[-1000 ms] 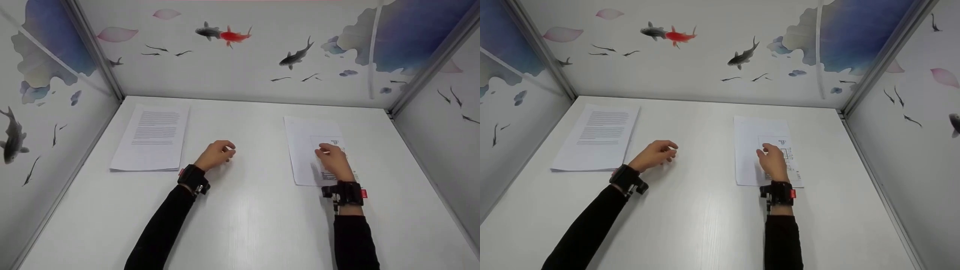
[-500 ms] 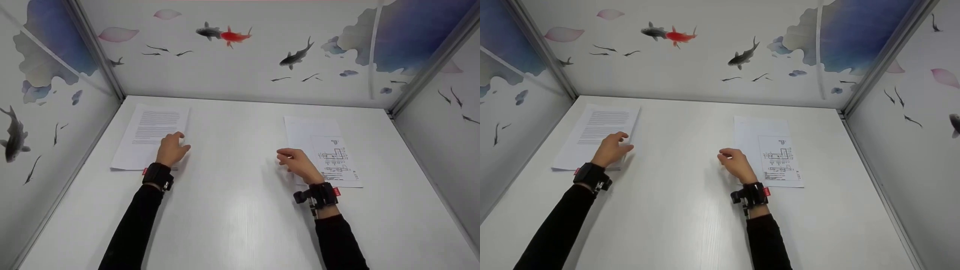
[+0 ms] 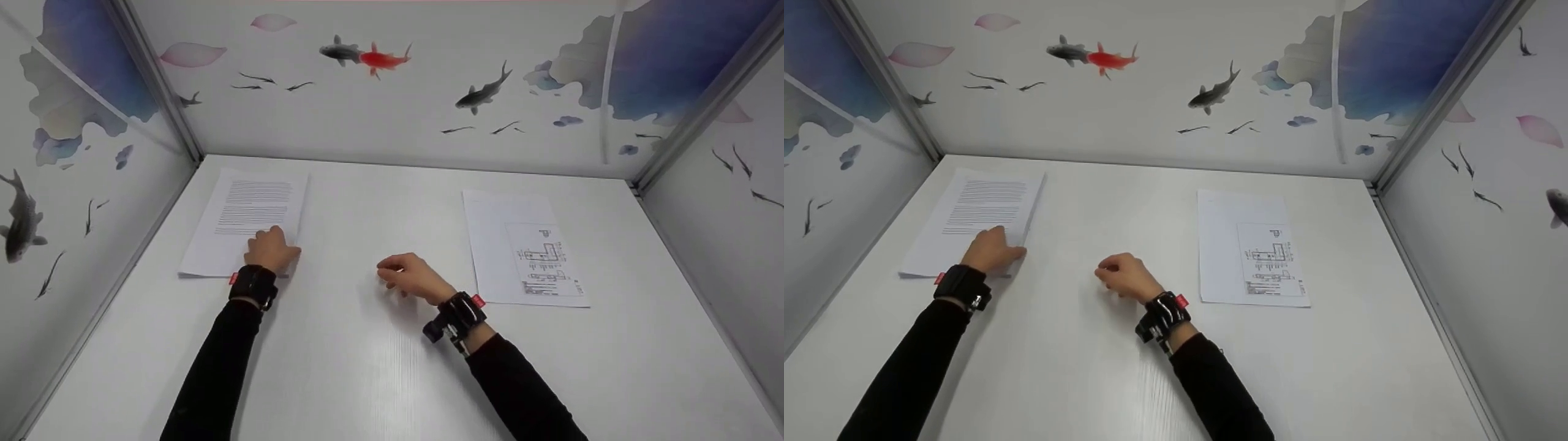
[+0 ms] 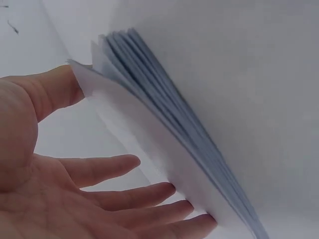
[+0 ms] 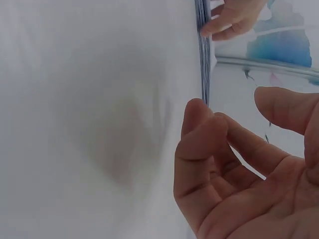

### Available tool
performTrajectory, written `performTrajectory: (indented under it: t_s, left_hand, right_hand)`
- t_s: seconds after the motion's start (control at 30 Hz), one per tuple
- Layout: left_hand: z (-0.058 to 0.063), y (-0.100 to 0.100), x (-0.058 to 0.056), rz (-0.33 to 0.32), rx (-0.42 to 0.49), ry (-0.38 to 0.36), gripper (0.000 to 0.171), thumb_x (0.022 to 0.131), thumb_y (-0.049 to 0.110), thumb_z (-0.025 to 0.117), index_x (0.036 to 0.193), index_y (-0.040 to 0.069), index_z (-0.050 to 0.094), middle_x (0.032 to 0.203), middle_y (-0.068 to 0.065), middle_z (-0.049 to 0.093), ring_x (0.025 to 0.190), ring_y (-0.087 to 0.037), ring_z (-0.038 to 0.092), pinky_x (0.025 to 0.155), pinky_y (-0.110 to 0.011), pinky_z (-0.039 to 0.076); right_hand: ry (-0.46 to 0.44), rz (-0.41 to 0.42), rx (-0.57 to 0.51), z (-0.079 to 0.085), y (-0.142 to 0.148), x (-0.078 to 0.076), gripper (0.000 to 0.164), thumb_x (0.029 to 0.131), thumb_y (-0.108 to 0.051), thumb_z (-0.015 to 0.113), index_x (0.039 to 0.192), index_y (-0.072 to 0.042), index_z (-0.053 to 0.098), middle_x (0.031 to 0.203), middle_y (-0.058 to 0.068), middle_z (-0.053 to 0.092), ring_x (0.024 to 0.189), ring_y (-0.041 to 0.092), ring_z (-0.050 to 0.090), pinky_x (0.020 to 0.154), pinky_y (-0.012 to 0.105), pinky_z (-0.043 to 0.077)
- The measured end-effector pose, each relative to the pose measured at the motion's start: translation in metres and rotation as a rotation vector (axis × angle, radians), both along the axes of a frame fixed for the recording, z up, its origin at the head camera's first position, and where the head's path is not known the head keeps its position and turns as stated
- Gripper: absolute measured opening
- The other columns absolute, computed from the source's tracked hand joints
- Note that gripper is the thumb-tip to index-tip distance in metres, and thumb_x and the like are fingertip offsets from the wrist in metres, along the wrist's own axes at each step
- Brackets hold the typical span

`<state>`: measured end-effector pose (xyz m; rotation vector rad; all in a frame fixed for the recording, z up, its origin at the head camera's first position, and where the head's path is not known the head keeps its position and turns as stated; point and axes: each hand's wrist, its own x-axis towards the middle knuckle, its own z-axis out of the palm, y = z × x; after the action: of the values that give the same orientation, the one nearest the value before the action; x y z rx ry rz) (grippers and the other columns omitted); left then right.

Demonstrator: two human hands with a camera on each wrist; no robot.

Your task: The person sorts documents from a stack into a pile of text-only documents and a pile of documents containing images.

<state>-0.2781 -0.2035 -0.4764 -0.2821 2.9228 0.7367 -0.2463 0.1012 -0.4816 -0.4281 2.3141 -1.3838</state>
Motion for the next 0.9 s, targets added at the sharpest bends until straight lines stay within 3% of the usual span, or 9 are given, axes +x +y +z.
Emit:
performTrajectory:
  t_s: [0.17, 0.33, 0.47, 0.6, 0.7, 0.9]
  left_hand:
    - [0.005, -0.01, 0.0, -0.023, 0.088, 0.034, 0.05, 0.091, 0.022, 0.06, 0.123, -0.016, 0.053, 0.114, -0.032, 0.059, 0.098, -0.037, 0.058, 0.087, -0.05, 0.05]
    - [0.003, -0.015, 0.001, -0.095, 0.034, 0.098, 0.027, 0.091, 0.002, 0.043, 0.104, -0.015, 0.06, 0.097, -0.031, 0.064, 0.077, -0.029, 0.056, 0.071, -0.045, 0.05]
    - [-0.001, -0.014, 0.004, -0.138, -0.016, 0.143, 0.022, 0.092, -0.006, 0.038, 0.103, -0.013, 0.056, 0.091, -0.032, 0.063, 0.078, -0.036, 0.063, 0.069, -0.05, 0.052]
    - [-0.004, -0.009, 0.007, -0.118, -0.032, 0.227, 0.027, 0.094, -0.007, 0.039, 0.117, -0.013, 0.052, 0.095, -0.035, 0.063, 0.085, -0.047, 0.065, 0.069, -0.056, 0.053]
    - [-0.004, -0.004, 0.01, -0.105, -0.065, 0.283, 0.03, 0.095, -0.008, 0.04, 0.123, -0.012, 0.051, 0.095, -0.035, 0.063, 0.085, -0.048, 0.065, 0.067, -0.056, 0.054]
    - [-0.002, 0.008, 0.017, -0.081, -0.151, 0.286, 0.032, 0.098, -0.004, 0.042, 0.129, -0.005, 0.051, 0.102, -0.034, 0.062, 0.091, -0.049, 0.064, 0.067, -0.06, 0.054]
  right_hand:
    - [-0.12, 0.024, -0.072, -0.005, -0.027, -0.002, 0.037, 0.099, -0.024, 0.057, 0.127, 0.0, 0.062, 0.114, 0.016, 0.068, 0.097, 0.027, 0.069, 0.066, 0.028, 0.053]
    - [-0.253, 0.004, -0.189, -0.009, -0.049, -0.007, 0.039, 0.099, -0.021, 0.056, 0.13, 0.003, 0.058, 0.118, 0.019, 0.066, 0.101, 0.027, 0.068, 0.077, 0.034, 0.057]
    - [-0.337, 0.002, -0.299, -0.011, -0.063, -0.009, 0.042, 0.101, -0.019, 0.054, 0.135, 0.005, 0.053, 0.124, 0.022, 0.063, 0.105, 0.026, 0.067, 0.084, 0.035, 0.057]
    - [-0.401, 0.014, -0.397, -0.012, -0.074, -0.009, 0.046, 0.102, -0.018, 0.051, 0.141, 0.006, 0.045, 0.133, 0.024, 0.058, 0.113, 0.03, 0.064, 0.091, 0.038, 0.055]
    - [-0.451, 0.016, -0.449, -0.015, -0.081, -0.008, 0.048, 0.102, -0.015, 0.05, 0.144, 0.005, 0.04, 0.137, 0.024, 0.055, 0.12, 0.033, 0.061, 0.094, 0.041, 0.053]
    - [-0.554, -0.049, -0.543, -0.019, -0.093, -0.005, 0.057, 0.1, -0.011, 0.053, 0.15, 0.002, 0.03, 0.143, 0.023, 0.049, 0.13, 0.033, 0.053, 0.1, 0.042, 0.049]
